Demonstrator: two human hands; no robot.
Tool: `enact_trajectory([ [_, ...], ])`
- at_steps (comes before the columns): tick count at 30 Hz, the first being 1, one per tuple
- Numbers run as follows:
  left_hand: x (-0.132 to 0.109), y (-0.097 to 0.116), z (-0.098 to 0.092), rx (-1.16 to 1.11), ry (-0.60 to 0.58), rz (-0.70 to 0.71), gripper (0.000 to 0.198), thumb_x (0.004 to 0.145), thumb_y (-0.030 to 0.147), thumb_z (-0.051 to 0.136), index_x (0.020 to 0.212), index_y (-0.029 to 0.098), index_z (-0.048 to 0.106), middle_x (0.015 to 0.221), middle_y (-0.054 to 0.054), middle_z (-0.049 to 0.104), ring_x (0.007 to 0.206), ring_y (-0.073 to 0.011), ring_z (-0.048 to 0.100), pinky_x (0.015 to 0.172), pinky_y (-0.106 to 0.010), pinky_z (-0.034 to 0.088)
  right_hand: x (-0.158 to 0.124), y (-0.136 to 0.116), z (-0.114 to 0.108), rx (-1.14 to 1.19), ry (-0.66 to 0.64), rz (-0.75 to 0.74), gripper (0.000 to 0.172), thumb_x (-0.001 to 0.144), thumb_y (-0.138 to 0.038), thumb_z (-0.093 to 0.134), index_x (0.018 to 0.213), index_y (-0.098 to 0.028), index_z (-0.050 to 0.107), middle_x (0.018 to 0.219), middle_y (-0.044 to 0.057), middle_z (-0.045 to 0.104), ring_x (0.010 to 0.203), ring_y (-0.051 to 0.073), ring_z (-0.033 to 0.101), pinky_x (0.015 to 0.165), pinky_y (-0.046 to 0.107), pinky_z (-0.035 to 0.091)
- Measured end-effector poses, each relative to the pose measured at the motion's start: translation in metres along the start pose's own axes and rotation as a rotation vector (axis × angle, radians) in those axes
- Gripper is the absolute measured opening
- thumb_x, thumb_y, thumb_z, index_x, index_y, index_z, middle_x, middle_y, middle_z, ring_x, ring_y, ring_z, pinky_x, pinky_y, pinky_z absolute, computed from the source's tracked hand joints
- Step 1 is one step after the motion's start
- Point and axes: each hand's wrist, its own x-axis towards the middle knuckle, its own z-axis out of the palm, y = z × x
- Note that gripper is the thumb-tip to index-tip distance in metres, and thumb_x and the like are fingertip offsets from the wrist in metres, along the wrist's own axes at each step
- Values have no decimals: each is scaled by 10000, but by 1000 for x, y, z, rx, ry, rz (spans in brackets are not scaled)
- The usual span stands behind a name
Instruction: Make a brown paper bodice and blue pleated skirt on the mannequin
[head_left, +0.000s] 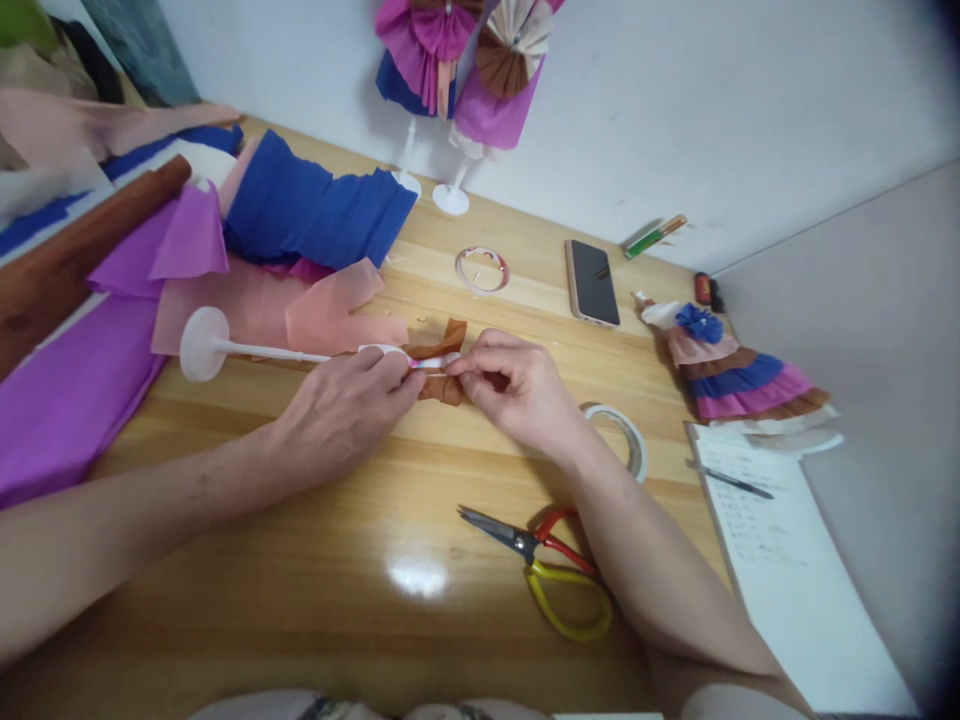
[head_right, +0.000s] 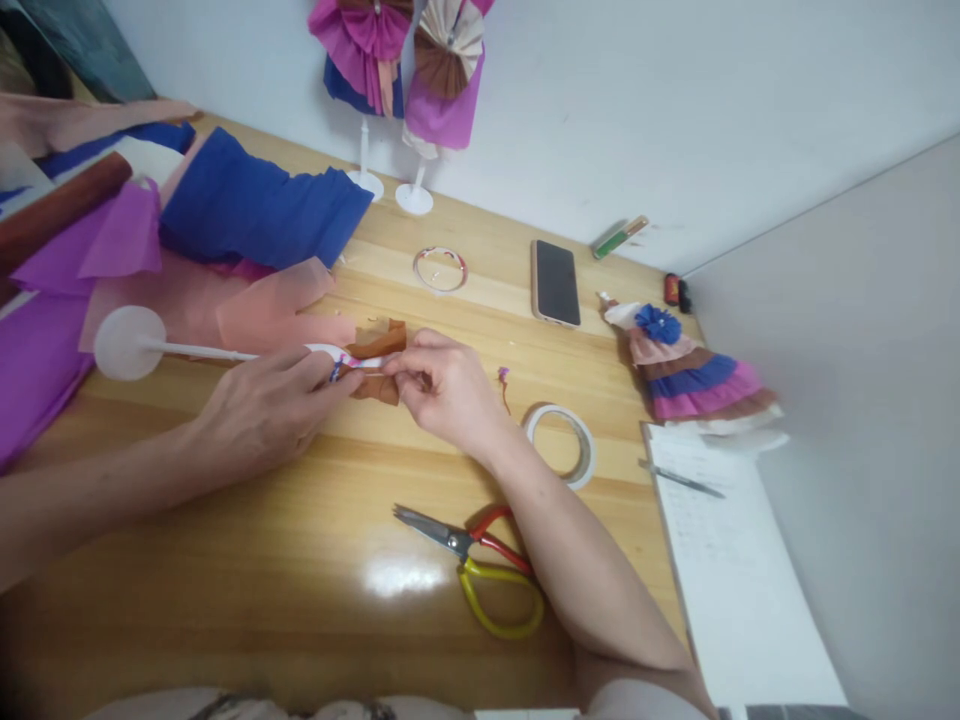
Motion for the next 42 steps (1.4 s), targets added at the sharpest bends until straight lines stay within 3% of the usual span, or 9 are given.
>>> enact_trajectory([
  [5,-1,0,0,-13,-6,-2,300,877,1,437,1022,116,674,737,-47,555,667,-188,533,506,-295,395,0,5,-1,61,166,46,205,813,-135,562,834,-156,765,676,14,583,553,112,510,512,252,405],
  [7,-1,0,0,-15,2,-2,303,879,1,429,1014,120,673,733,-46,551,659,-190,530,500,-299,392,1,6,-2,20,246,4,212,829,-157,566,915,-170,759,742,36,620,619,140,558,541,271,450],
  [10,-2,1,1,-7,9,0,280,882,10,433,981,127,668,725,-42,540,644,-185,524,497,-300,398,4,5,0,-143,267,-142,329,849,-190,590,1159,-226,694,1121,112,671,985,238,638,798,399,551],
  [12,-2,1,1,7,13,6,275,878,11,441,988,123,666,724,-43,539,648,-189,530,499,-301,406,7,6,3,-245,237,-247,406,863,-189,589,1263,-249,629,1334,127,602,1230,292,553,1014,513,480],
  [14,-1,1,1,16,8,8,264,876,16,450,982,124,666,722,-46,538,651,-196,534,497,-306,408,10,8,7,-296,215,-304,403,884,-179,564,1279,-248,606,1387,126,576,1317,312,489,1100,570,405],
  [21,-1,1,-1,9,6,14,241,904,32,451,965,123,665,729,-50,542,659,-197,528,511,-303,398,13,6,13,-282,203,-301,115,931,-238,570,927,-218,683,1322,131,620,1326,334,488,1086,597,420],
  [27,-2,2,-2,34,-37,1,273,891,25,452,1017,113,677,772,-58,570,696,-206,558,553,-316,437,10,0,18,-246,170,-368,154,930,-197,567,845,-211,694,1164,114,708,1275,299,548,1040,544,484],
  [35,-3,2,0,31,-14,2,281,880,13,434,974,127,672,751,-54,546,691,-202,536,558,-310,434,10,-2,25,-189,145,-297,188,932,-174,541,829,-220,691,908,77,754,1195,278,616,993,496,510],
  [42,-1,2,-6,37,-60,11,290,887,-1,442,1008,121,676,752,-45,555,682,-200,531,558,-312,424,7,-5,24,-185,117,-282,192,927,-167,537,800,-215,673,846,64,759,1127,265,667,961,460,523],
])
